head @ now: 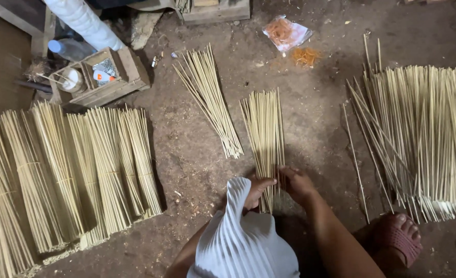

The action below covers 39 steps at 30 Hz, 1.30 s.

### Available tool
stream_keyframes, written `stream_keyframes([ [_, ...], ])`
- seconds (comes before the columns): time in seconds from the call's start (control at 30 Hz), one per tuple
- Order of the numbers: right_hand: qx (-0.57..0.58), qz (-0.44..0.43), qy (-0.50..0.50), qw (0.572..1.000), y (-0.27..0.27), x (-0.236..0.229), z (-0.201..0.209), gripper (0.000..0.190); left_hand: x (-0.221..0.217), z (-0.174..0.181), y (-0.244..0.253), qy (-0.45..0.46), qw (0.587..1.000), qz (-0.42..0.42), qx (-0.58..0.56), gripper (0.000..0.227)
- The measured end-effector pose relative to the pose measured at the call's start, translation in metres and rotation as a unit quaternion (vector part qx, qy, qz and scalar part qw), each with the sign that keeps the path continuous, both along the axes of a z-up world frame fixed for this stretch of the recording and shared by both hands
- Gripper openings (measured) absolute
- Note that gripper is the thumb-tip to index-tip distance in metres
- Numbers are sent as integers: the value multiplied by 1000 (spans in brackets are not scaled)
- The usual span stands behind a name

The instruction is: The person is sorting and bundling thin bamboo sticks by gathering them into handfuls and tapping them on the floor to align the ends.

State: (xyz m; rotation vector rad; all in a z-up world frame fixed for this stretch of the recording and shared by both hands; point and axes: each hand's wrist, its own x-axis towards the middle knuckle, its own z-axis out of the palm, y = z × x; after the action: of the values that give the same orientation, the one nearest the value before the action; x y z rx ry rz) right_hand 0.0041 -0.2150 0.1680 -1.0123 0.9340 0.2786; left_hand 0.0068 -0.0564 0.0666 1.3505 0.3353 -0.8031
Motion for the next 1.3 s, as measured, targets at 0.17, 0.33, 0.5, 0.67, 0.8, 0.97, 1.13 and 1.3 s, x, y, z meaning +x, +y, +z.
stream_keyframes([
  [0.17, -38, 55, -15, 998, -3, 10, -51, 27, 9, -10, -2, 84, 995, -35, 32, 139],
  [0.33, 0, -67, 19, 998, -3, 3, -38, 59, 9, -27, 6, 85, 993, -66, 53, 116],
  [0.5, 1, 16, -40, 999, 5, 10, 9, 35, 18, -37, -1, 123, 988, -81, 46, 128],
  [0.67, -50, 57, -63, 995, 6, 12, 8, 17, 25, -17, 5, 138, 984, -92, 66, 125],
  [0.8, -43, 32, -31, 998, 3, 11, -10, 28, 31, 7, 5, 156, 981, -95, 61, 143],
  [0.97, 10, 16, -40, 999, 4, 10, -26, 32, 29, -22, 6, 148, 982, -99, 54, 137],
  [1.13, -69, 77, -13, 995, 12, 18, 16, 31, 49, 75, -7, 177, 972, -137, 71, 130],
  [1.3, -36, 27, -34, 998, 3, 14, -16, 31, 29, 8, 4, 131, 984, -106, 60, 120],
])
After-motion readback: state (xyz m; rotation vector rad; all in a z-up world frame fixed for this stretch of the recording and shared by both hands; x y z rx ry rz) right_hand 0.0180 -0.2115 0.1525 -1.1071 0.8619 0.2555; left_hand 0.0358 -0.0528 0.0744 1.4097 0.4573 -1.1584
